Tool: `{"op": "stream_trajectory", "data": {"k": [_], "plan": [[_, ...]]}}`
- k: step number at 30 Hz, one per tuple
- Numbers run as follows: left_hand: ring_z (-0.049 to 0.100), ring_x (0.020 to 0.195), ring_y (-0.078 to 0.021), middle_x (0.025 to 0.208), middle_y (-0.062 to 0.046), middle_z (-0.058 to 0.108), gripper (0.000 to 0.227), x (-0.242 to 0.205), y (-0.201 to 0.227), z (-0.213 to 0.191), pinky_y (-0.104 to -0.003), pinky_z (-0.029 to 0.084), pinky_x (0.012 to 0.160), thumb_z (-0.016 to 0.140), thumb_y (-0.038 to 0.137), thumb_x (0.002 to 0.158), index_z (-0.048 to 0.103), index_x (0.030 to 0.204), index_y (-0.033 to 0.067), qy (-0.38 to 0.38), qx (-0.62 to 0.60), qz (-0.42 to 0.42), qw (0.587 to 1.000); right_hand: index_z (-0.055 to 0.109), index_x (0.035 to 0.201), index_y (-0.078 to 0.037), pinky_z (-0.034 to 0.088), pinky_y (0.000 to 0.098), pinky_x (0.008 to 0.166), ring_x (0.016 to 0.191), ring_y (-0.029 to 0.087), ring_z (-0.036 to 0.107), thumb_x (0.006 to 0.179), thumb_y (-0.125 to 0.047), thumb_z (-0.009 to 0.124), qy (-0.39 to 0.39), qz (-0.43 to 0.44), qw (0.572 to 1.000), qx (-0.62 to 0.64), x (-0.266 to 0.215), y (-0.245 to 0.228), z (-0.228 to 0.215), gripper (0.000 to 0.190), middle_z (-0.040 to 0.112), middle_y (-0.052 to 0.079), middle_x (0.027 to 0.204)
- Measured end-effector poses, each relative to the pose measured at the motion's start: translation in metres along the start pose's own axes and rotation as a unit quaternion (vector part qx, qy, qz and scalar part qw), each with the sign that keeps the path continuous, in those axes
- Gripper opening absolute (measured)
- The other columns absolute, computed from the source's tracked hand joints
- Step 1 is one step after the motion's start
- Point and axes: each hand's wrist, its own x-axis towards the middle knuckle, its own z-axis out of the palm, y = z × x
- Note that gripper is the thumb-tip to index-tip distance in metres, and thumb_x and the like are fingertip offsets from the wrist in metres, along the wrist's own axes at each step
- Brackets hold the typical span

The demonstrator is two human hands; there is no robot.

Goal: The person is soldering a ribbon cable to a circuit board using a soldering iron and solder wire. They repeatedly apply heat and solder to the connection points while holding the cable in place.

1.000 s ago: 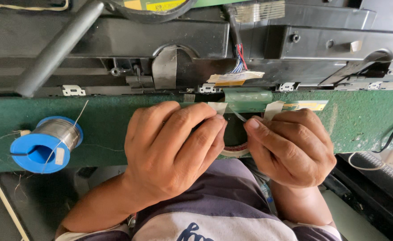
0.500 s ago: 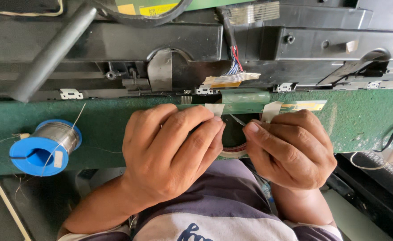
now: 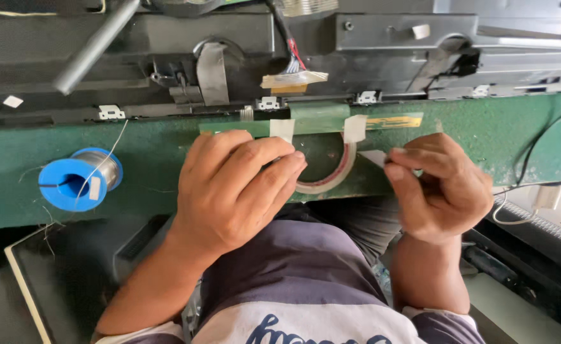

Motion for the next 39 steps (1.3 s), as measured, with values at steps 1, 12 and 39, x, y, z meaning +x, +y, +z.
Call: {"op": "stream_trajectory", "data": {"k": [1, 12, 39], "plan": [[0.057, 0.085, -0.0266, 0.107, -0.003, 0.074, 0.006, -0.004, 0.001, -0.001, -0.038, 0.045, 0.07, 0.075, 0.01, 0.108, 0.072, 0.103, 0.011, 0.004, 0.001, 0.007, 1.0, 0.066, 0.095, 0.012, 0.046, 0.0379, 0.064, 0.069, 0.032, 0.061, 0.095, 0.011, 0.073, 0.005, -0.005, 1.0, -0.002, -0.002, 0.002, -0.016, 0.006, 0.067, 0.023, 0.08], [0.069, 0.104, -0.0314, 0.12, -0.013, 0.073, 0.011, -0.021, 0.008, -0.005, -0.047, 0.051, 0.096, 0.081, 0.012, 0.105, 0.079, 0.114, 0.006, -0.002, 0.006, 0.027, 1.0, 0.082, 0.112, -0.01, 0.045, 0.0474, 0.096, 0.112, 0.036, 0.068, 0.108, -0.014, 0.077, -0.079, -0.098, 0.959, -0.253, -0.006, 0.032, -0.084, 0.007, 0.077, 0.011, 0.122], [0.057, 0.133, -0.0276, 0.147, 0.004, 0.056, 0.056, -0.098, -0.024, 0.032, -0.055, 0.052, 0.118, 0.065, 0.063, 0.09, 0.07, 0.137, 0.0332, -0.031, 0.094, -0.165, 0.981, 0.054, 0.122, -0.003, 0.055, 0.0616, 0.08, 0.101, 0.055, 0.069, 0.102, -0.054, 0.089, 0.067, 0.202, 0.871, -0.442, 0.336, 0.391, -0.203, 0.065, 0.071, 0.03, 0.115]]}}
